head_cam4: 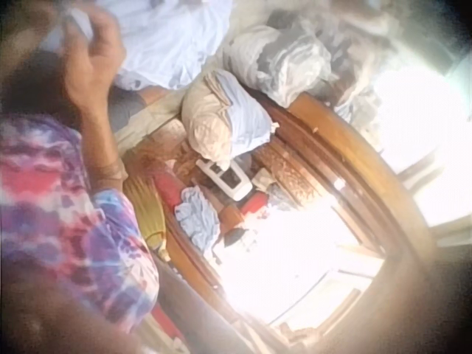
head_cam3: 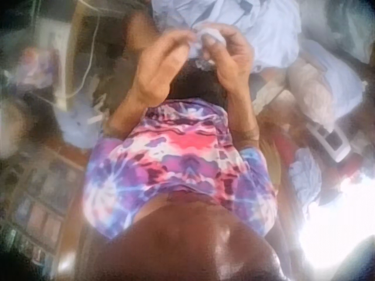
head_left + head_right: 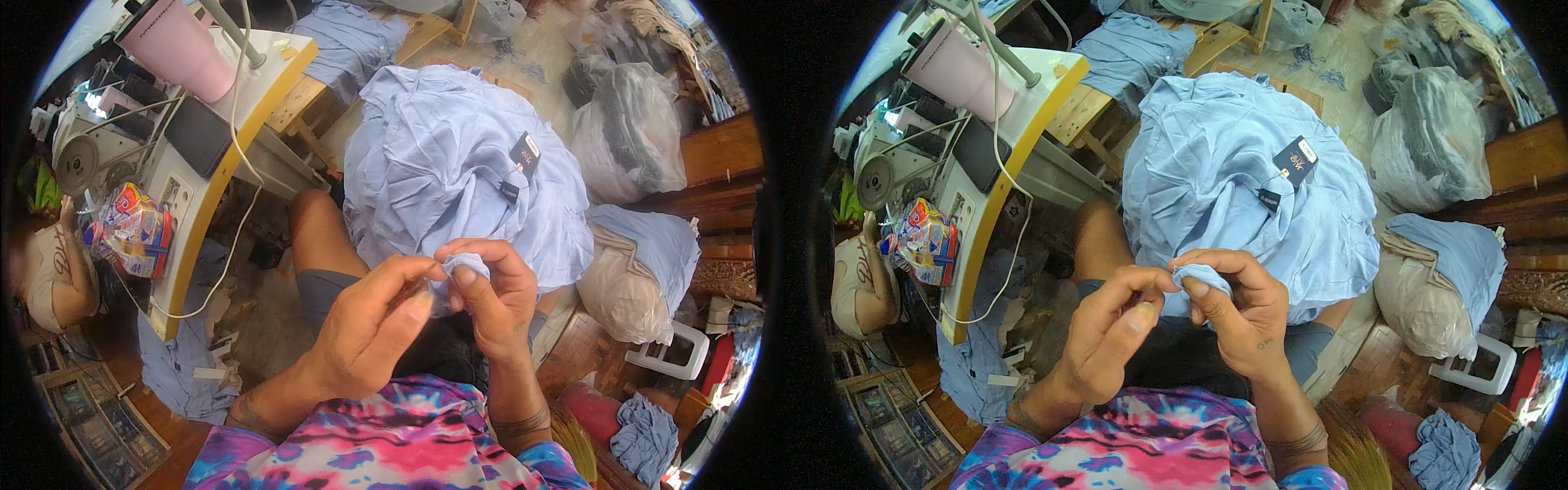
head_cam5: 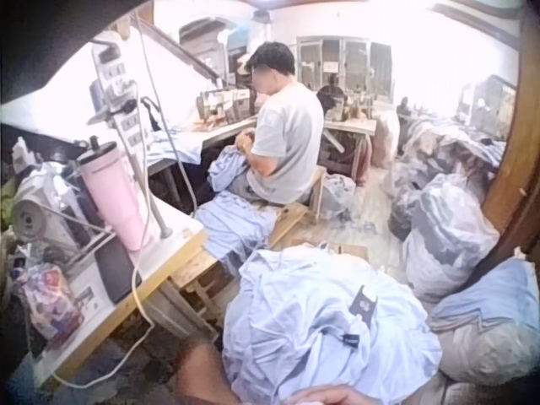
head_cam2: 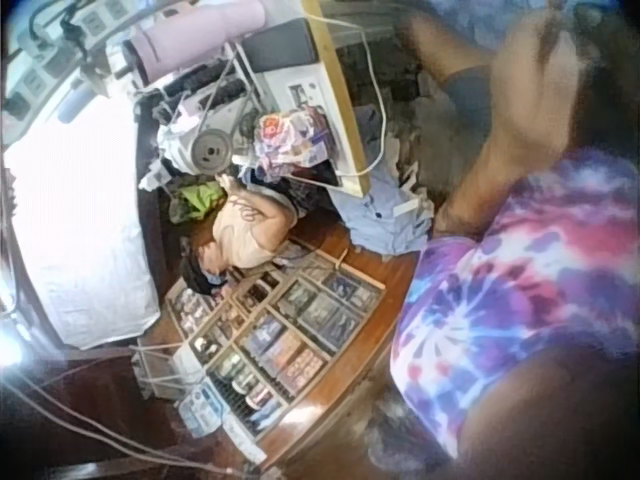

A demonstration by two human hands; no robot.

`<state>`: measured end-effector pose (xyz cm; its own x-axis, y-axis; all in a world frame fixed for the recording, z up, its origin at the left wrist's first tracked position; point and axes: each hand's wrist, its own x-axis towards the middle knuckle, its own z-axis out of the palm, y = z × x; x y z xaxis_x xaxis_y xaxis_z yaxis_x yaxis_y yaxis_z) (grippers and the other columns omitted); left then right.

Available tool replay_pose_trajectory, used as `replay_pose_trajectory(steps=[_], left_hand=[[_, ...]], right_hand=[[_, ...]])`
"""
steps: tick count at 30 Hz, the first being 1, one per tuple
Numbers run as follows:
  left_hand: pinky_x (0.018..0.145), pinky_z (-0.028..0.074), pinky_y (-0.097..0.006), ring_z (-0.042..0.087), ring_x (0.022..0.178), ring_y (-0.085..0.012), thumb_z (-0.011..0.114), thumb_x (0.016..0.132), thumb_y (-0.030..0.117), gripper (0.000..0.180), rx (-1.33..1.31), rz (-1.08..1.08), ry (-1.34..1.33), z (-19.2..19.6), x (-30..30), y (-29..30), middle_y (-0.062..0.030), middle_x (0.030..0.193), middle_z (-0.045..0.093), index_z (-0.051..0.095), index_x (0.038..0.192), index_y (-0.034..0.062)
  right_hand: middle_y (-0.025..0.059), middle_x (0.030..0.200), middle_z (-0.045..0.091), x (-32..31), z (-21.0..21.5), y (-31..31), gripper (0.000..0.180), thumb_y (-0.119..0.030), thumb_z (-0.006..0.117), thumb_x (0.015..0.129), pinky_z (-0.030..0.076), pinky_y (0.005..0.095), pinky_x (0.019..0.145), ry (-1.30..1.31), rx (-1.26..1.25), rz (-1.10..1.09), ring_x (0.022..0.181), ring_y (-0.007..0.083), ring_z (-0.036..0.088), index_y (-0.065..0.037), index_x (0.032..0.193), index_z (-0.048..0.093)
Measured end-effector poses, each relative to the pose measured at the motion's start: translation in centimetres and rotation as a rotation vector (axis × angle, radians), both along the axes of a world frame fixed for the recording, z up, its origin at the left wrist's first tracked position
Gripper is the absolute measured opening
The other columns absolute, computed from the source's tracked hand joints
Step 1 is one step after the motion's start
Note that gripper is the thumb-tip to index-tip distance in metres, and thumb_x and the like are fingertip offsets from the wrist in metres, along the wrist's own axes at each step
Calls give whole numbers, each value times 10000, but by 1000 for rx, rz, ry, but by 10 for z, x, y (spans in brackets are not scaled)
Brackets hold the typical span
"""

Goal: The person uses small shears to trim loose threads from a light blue button-down shirt.

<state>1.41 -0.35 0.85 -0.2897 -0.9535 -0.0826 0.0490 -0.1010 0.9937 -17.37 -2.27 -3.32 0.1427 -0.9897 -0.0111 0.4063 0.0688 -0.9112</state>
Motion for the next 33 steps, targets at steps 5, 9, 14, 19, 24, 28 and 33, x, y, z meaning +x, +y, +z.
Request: replay_pose_trajectory(steps=[5,9,14,19,24,28,33], left_hand=[[730,478,-310,584,786,-211,601,1004,156,317,-63,-46,-139,5,0,-6,-136,962,608,590,1243,-51],[736,464,-298,570,805,-183,615,1001,171,340,-112,-62,-190,7,-1,-8,-122,970,608,595,1247,-62],[763,438,-273,544,846,-143,606,1015,214,396,-82,-75,-170,6,-1,-9,-102,984,597,593,1266,-92],[747,427,-268,534,825,-138,610,1014,221,404,-80,-79,-171,5,1,-9,-94,951,593,593,1274,-88],[705,418,-266,516,790,-121,612,1016,203,376,-75,-54,-149,7,0,-9,-71,913,578,598,1266,-77],[681,386,-236,468,776,-73,596,1028,200,391,53,26,-13,1,-4,-3,-31,903,543,576,1310,-70],[672,341,-200,416,759,-32,556,1049,217,441,21,24,13,-6,-1,-3,4,903,502,518,1390,-61]], right_hand=[[145,1124,727,-3,3,-1,174,-7,662,967,480,203,622,27,16,-11,711,61,583,29,1136,675],[141,1128,728,-3,2,-1,184,-12,674,960,476,200,621,50,14,-22,720,56,581,34,1138,681],[140,1132,726,-4,2,-1,187,-7,684,951,478,200,626,109,-68,-26,745,59,597,26,1134,705],[138,1133,727,-4,5,-1,196,17,684,939,485,207,636,173,-92,-24,764,69,611,12,1129,732],[159,1124,736,-3,8,0,242,71,702,891,555,279,790,375,-227,-81,933,188,709,13,1121,749],[171,1119,738,4,4,2,253,96,722,858,552,314,883,476,-357,-137,1029,243,715,15,1097,751],[172,1124,736,15,-4,5,227,102,738,852,554,292,856,409,-294,-274,1005,209,715,23,1065,739]])
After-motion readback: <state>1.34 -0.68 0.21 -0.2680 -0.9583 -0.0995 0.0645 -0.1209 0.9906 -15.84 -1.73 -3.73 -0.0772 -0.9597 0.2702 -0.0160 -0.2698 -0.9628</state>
